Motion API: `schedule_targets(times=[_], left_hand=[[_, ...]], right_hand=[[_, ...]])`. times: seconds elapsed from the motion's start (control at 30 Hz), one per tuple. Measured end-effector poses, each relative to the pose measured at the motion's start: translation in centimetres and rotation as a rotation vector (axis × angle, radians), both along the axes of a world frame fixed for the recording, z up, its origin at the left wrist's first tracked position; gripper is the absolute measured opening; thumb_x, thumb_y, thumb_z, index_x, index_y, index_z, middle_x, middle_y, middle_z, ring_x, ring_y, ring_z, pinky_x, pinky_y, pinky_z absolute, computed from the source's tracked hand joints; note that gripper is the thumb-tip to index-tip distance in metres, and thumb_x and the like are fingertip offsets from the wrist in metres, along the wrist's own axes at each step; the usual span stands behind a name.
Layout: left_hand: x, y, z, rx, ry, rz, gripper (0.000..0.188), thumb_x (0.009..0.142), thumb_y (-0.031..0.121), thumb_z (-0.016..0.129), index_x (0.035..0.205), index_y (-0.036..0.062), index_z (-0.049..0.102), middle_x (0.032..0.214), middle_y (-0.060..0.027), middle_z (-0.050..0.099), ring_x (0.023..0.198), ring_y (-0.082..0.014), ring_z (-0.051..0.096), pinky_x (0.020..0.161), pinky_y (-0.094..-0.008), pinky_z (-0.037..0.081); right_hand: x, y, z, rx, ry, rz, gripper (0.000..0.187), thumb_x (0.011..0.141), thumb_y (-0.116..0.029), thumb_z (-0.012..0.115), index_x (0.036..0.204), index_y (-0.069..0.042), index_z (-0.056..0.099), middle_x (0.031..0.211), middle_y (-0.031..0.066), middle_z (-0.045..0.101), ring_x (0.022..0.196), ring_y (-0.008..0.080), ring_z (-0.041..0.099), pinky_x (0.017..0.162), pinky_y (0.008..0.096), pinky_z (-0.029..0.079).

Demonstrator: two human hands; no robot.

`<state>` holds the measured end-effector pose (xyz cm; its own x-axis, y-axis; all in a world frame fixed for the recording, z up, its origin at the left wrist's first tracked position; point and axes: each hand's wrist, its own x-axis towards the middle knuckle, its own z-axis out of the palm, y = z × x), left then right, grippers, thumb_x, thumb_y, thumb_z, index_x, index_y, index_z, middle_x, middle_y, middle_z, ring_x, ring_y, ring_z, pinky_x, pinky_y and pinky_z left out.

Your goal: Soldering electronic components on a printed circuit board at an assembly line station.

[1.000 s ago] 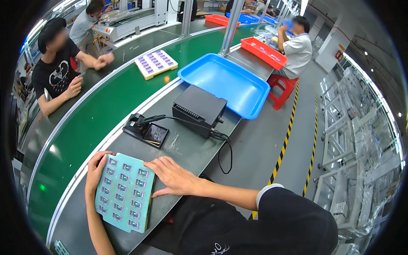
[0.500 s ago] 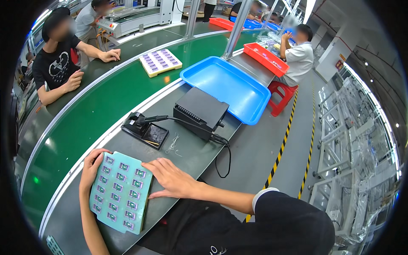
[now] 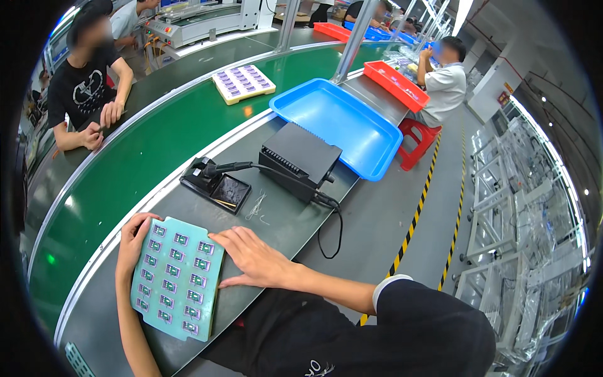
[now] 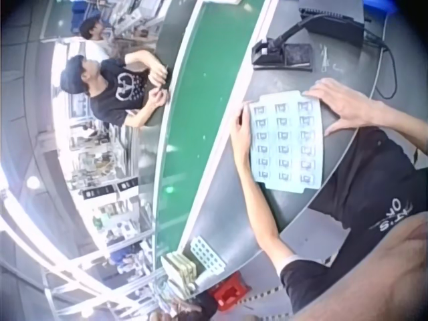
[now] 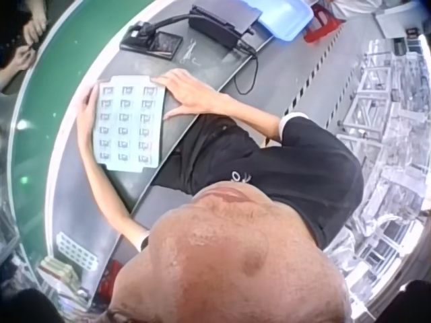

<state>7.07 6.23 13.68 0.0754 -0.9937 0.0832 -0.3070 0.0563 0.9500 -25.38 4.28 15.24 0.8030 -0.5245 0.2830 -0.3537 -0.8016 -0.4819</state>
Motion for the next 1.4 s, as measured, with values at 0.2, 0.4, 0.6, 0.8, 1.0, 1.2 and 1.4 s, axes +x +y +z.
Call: schedule_targets(times=[0.2, 0.4, 0.6, 0.8, 1.0, 1.2, 1.4], left_hand=[[0.1, 0.1, 0.0, -0.006, -0.014, 0.002, 0.026, 0.100, 0.019, 0.054, 0.103, -0.0011, 0.069, 0.102, -0.0085, 0.063, 0.092, -0.0155, 0.057, 0.081, -0.0287, 0.043], [0.0, 0.0, 0.1, -0.004, -0.027, -0.003, 0.026, 0.100, 0.019, 0.054, 0.104, -0.0010, 0.069, 0.102, -0.0089, 0.064, 0.094, -0.0157, 0.058, 0.082, -0.0288, 0.044], [0.0, -0.3, -0.3, -0.037, -0.005, -0.005, 0.025, 0.099, 0.019, 0.055, 0.105, -0.0008, 0.069, 0.103, -0.0085, 0.064, 0.094, -0.0161, 0.059, 0.083, -0.0289, 0.045], [0.7, 0.2, -0.9, -0.029, 0.039, 0.009, 0.025, 0.099, 0.020, 0.056, 0.106, -0.0001, 0.070, 0.103, -0.0082, 0.063, 0.095, -0.0163, 0.060, 0.085, -0.0291, 0.046], [0.4, 0.3, -0.1, -0.040, 0.012, -0.012, 0.025, 0.100, 0.020, 0.055, 0.105, 0.0007, 0.070, 0.101, -0.0075, 0.062, 0.095, -0.0156, 0.060, 0.084, -0.0280, 0.046], [0.4, 0.2, -0.4, -0.037, 0.018, -0.010, 0.025, 0.100, 0.021, 0.055, 0.105, 0.0013, 0.070, 0.101, -0.0070, 0.061, 0.094, -0.0158, 0.059, 0.084, -0.0280, 0.046], [0.1, 0.2, -0.3, -0.037, -0.014, -0.015, 0.025, 0.100, 0.020, 0.055, 0.105, 0.0015, 0.070, 0.101, -0.0073, 0.061, 0.094, -0.0160, 0.060, 0.085, -0.0285, 0.046]], right_hand=[[0.0, 0.2, 0.2, 0.009, 0.004, 0.002, 0.094, 0.077, -0.044, 0.080, 0.146, -0.001, 0.032, 0.132, 0.0172, 0.047, 0.124, 0.0373, 0.044, 0.109, 0.0461, 0.037], [-0.2, 0.0, 0.1, 0.017, -0.003, 0.009, 0.092, 0.077, -0.042, 0.080, 0.145, -0.002, 0.033, 0.132, 0.0173, 0.046, 0.125, 0.0374, 0.044, 0.109, 0.0461, 0.037], [-0.3, -0.1, 0.1, 0.068, -0.003, 0.034, 0.087, 0.081, -0.039, 0.078, 0.145, -0.001, 0.033, 0.133, 0.0179, 0.046, 0.126, 0.0378, 0.043, 0.109, 0.0455, 0.037], [-2.4, -1.1, 0.6, 0.205, -0.207, 0.040, 0.059, 0.084, -0.018, 0.077, 0.134, -0.003, 0.049, 0.120, 0.0155, 0.055, 0.111, 0.0298, 0.056, 0.097, 0.0385, 0.047], [-4.8, -2.7, -0.8, 0.243, -0.358, -0.311, 0.015, 0.089, -0.003, 0.069, 0.103, 0.001, 0.064, 0.091, 0.0073, 0.062, 0.079, 0.0127, 0.061, 0.071, 0.0265, 0.051], [-4.4, -3.2, -1.4, 0.300, -0.474, -0.418, 0.009, 0.092, -0.007, 0.067, 0.095, 0.001, 0.065, 0.080, 0.0054, 0.065, 0.066, 0.0092, 0.059, 0.059, 0.0234, 0.047], [-4.6, -3.0, -1.6, 0.275, -0.402, -0.375, 0.010, 0.092, -0.008, 0.068, 0.092, 0.001, 0.065, 0.070, 0.0030, 0.061, 0.057, 0.0055, 0.052, 0.051, 0.0228, 0.040]])
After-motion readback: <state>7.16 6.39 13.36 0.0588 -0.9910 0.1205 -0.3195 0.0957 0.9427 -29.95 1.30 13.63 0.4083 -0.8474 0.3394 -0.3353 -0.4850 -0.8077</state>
